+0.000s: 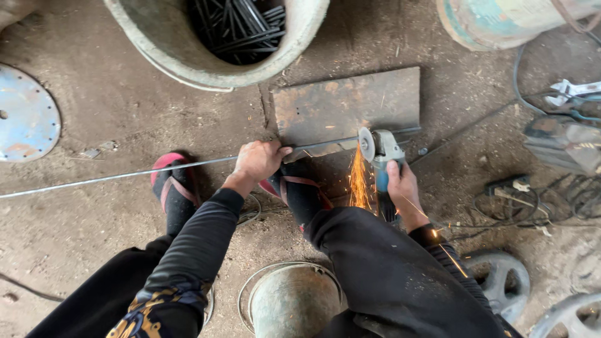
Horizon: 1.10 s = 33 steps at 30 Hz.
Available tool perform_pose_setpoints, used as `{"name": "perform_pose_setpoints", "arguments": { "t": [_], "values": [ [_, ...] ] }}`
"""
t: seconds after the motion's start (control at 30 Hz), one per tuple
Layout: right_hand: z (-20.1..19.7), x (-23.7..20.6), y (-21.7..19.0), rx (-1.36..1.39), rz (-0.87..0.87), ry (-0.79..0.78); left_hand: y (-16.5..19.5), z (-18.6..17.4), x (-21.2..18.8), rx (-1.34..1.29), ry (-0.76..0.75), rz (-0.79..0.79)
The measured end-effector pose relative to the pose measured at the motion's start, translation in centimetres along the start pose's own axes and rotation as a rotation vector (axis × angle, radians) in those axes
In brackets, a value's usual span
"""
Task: The person uses an angle grinder to cut a long metal rod into shorter segments. They hold the rod against a metal plate on the floor and repeatedly cut it, producing sparks. The cut pieces are placed into a nearby bucket.
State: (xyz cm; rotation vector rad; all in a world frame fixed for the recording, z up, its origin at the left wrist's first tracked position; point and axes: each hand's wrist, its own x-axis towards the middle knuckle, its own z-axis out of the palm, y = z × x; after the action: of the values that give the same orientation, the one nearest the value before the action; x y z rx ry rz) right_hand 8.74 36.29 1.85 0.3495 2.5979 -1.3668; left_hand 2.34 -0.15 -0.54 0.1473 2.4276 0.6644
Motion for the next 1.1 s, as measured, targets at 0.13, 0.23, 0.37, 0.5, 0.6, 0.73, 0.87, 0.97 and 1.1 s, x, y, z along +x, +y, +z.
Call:
{"name": "perform_pose_setpoints", "arguments": {
  "t": [0.13,0.23,0.37,0.5,0.6,0.73,0.87,0.97,1.1],
  "values": [
    [0.0,-0.1,0.1,0.155,0.293,-0.059,0.0,0.0,-0.1,-0.003,-0.027,-0.005],
    [0.0,-0.1,0.2,0.122,0.253,-0.06,0.1,-0.2,-0.1,-0.017,-0.02,-0.001],
    [0.0,-0.2,0.1,0.217,0.26,-0.089,0.1,-0.4,-0.2,-0.009,-0.01,0.011],
    [0.0,-0.3,0.2,0.188,0.28,-0.081,0.2,-0.5,-0.2,-0.008,-0.017,0.005],
    [0.0,-0.3,0.1,0.17,0.216,-0.075,0.3,-0.6,-0.3,-0.017,-0.024,-0.001],
    [0.1,0.0,-0.3,0.192,0.269,-0.079,0.5,-0.9,-0.3,-0.011,-0.021,0.002],
    [0.1,0.2,-0.3,0.247,0.272,-0.096,0.7,-1.1,-0.3,0.032,-0.071,-0.022],
    [0.0,0.1,0.1,0.235,0.277,-0.1,0.7,-1.2,-0.3,0.017,-0.056,-0.012],
    [0.1,0.2,0.2,0.046,0.067,-0.034,0.7,-1.3,-0.3,0.004,-0.05,-0.001]
  ]
}}
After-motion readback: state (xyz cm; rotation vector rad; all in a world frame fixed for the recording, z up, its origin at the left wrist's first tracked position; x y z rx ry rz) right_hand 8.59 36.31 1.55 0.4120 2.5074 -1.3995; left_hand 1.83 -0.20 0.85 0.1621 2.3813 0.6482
